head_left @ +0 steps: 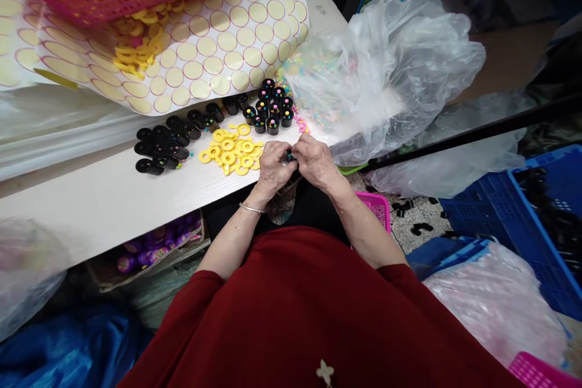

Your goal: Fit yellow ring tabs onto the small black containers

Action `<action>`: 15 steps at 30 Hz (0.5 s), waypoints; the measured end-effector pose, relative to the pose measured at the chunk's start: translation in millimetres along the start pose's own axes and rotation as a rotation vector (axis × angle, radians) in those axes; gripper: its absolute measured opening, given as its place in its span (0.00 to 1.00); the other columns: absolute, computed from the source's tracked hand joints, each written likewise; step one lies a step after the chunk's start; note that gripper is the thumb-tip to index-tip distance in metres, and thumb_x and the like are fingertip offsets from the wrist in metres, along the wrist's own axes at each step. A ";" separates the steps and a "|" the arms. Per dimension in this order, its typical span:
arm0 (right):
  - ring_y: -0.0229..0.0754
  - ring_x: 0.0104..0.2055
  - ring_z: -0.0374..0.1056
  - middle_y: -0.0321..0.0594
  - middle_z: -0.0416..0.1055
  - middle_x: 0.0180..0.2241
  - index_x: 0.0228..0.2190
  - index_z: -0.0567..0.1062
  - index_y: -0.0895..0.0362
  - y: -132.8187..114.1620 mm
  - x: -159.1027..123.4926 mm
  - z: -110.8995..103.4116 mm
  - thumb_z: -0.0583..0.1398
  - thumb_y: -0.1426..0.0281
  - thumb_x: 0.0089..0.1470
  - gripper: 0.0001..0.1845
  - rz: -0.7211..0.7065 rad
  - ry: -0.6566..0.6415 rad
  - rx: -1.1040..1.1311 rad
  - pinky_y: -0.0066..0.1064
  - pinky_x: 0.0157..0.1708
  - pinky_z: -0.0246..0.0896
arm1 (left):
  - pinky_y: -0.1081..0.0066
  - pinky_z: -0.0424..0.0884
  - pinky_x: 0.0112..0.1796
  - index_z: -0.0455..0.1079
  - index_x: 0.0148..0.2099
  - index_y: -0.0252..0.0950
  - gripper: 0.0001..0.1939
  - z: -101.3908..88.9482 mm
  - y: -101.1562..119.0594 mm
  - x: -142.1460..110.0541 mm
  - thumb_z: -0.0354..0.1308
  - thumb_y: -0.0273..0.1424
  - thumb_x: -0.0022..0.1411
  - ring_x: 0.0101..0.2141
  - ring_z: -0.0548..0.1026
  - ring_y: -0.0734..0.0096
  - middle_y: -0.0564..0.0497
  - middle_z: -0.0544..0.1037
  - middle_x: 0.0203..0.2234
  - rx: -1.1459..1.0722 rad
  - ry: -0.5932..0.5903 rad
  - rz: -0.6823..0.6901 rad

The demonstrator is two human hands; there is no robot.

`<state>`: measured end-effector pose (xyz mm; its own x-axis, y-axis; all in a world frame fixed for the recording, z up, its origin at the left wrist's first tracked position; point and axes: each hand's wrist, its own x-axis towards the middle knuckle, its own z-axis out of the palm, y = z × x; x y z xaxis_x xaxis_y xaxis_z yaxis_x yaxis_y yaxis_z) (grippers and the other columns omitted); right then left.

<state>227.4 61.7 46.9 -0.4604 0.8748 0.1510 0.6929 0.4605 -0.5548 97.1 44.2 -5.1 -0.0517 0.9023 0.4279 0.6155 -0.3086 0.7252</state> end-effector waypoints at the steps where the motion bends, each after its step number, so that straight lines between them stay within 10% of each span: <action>1: 0.38 0.30 0.59 0.39 0.61 0.29 0.25 0.72 0.58 -0.3 0.3 -0.3 0.52 0.74 0.54 0.11 0.011 0.003 0.008 0.30 0.31 0.52 | 0.66 0.67 0.40 0.67 0.33 0.40 0.08 0.3 -0.4 -0.2 0.57 0.25 0.46 0.35 0.68 0.67 0.53 0.73 0.28 -0.004 -0.001 -0.003; 15: 0.38 0.31 0.62 0.37 0.64 0.30 0.30 0.73 0.57 18.2 -10.0 19.5 0.57 0.70 0.50 0.05 0.106 0.370 0.440 0.31 0.33 0.59 | 0.66 0.65 0.36 0.69 0.35 0.38 0.08 0.1 -2.5 2.2 0.60 0.28 0.49 0.32 0.69 0.66 0.50 0.75 0.29 0.142 0.173 0.013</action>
<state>233.8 58.3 19.3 -0.1223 0.9434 0.3082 0.3926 0.3312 -0.8580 95.6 47.0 -6.0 -0.1696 0.8299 0.5315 0.7208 -0.2633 0.6411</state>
